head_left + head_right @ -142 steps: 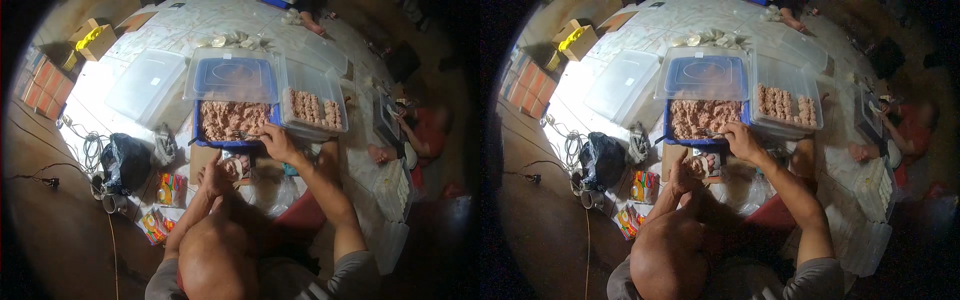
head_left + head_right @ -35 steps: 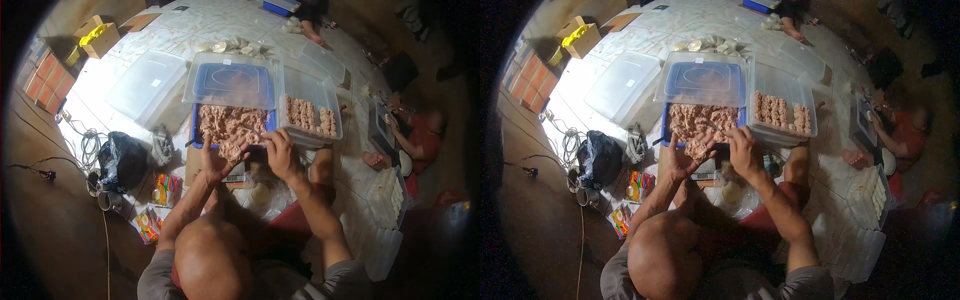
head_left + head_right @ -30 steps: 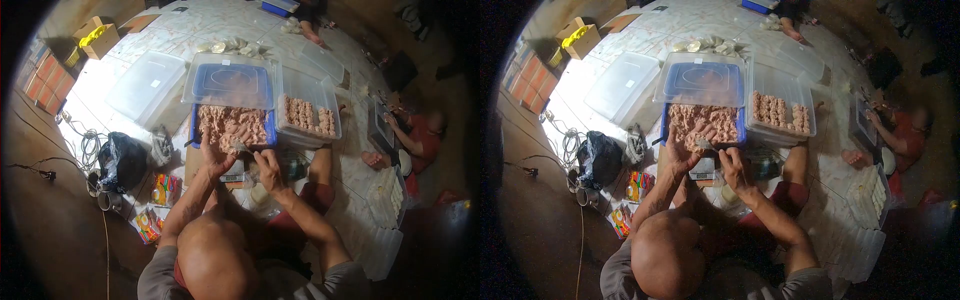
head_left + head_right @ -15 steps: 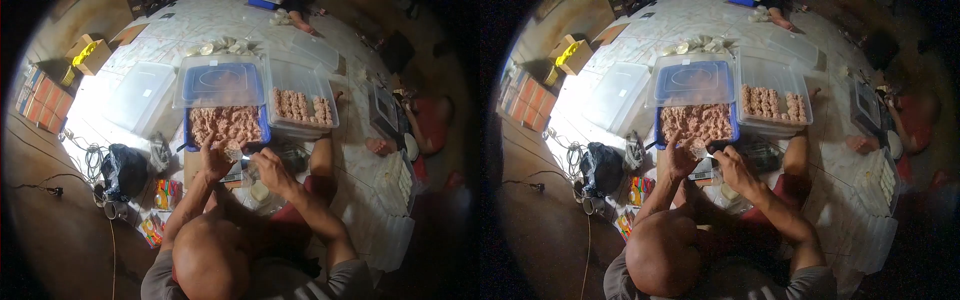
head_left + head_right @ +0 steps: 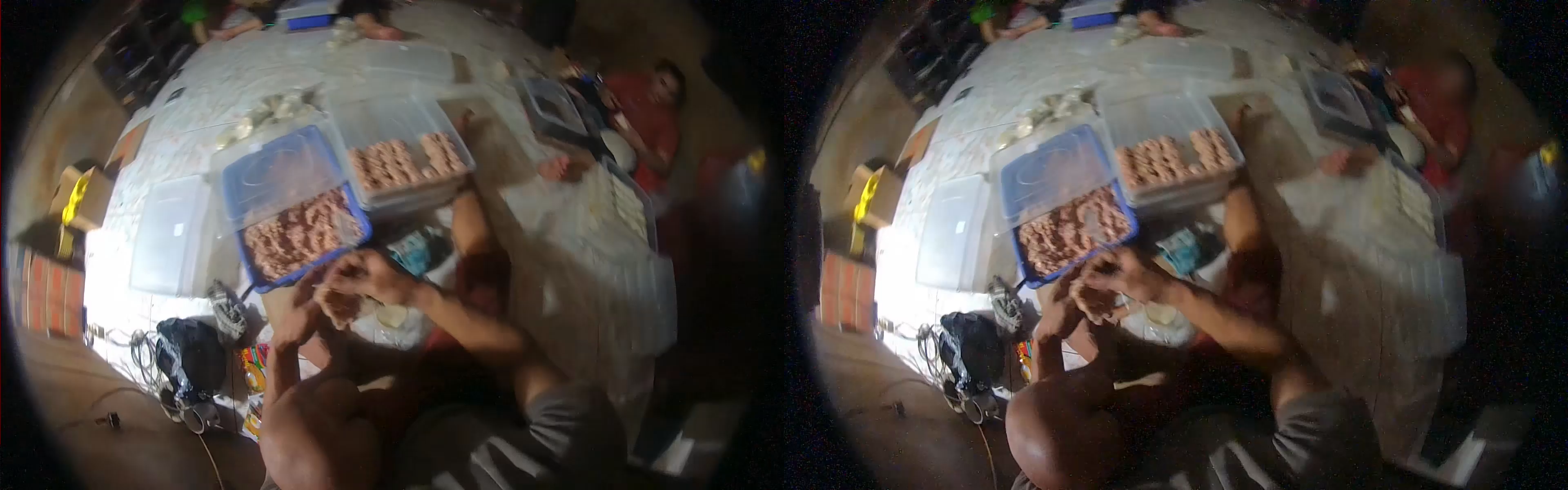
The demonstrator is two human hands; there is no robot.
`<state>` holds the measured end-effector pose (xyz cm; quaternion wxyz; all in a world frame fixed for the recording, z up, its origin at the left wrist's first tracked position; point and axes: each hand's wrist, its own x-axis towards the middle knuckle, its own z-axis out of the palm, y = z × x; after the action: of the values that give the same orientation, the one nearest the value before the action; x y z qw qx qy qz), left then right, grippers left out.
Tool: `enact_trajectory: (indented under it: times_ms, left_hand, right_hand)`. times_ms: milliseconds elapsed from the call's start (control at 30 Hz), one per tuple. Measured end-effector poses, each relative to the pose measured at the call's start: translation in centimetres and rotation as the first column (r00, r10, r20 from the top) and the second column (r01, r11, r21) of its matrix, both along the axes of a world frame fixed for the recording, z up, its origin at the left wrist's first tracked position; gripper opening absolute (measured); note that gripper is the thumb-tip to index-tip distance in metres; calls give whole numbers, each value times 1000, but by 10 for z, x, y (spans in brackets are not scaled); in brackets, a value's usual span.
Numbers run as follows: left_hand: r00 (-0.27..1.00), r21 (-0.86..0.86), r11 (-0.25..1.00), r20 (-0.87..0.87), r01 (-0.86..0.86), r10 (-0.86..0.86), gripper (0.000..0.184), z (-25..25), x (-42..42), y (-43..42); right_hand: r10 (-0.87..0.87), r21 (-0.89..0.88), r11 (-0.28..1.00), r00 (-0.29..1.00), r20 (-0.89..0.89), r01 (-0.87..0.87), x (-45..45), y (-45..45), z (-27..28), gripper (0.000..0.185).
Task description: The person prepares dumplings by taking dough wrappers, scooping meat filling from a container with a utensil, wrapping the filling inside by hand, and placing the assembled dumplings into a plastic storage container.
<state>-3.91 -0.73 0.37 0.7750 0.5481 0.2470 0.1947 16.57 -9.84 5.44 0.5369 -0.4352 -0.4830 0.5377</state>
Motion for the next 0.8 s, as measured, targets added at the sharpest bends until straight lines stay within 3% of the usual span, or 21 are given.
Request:
enact_trajectory:
  times_ms: [67,100,167,200,233,267,300,367,500,600,767,800]
  left_hand:
    - [999,145,988,-8,-52,53,54,-9,-2,2]
    - [994,208,973,-29,-98,106,52,-6,-2,2]
    - [976,343,923,-64,-174,207,46,1,-8,4]
    - [964,408,888,-62,-210,257,43,7,-9,10]
    - [955,468,853,-62,-229,291,41,12,-11,14]
    - [948,512,825,-58,-240,311,38,17,-14,16]
    - [944,549,798,-49,-248,327,35,19,-13,19]
    - [950,595,769,-28,-234,311,30,26,0,18]
    - [982,673,721,52,-167,179,29,47,72,-14]
    - [993,708,698,119,-104,28,29,62,148,-58]
    - [961,764,644,213,-52,-176,31,85,258,-147]
    - [954,776,629,222,-48,-202,31,88,276,-165]
  right_hand:
    - [-58,16,998,903,426,57,-2,10,18,47]
    - [-49,23,999,771,635,44,-3,17,24,52]
    - [-351,432,895,771,532,109,3,28,7,45]
    - [-291,312,943,742,604,116,7,35,20,39]
    - [-568,568,787,642,515,240,11,28,31,33]
    - [-332,290,937,754,567,195,29,10,68,34]
    - [-291,175,954,601,744,246,43,-7,98,37]
    - [-300,224,950,445,844,216,70,-36,112,38]
    - [-248,100,949,514,821,298,105,-90,124,36]
    - [-96,-22,966,436,895,257,123,-144,126,29]
    - [-187,50,954,457,869,295,154,-224,95,30]
    - [-111,-96,922,495,862,374,151,-241,101,34]
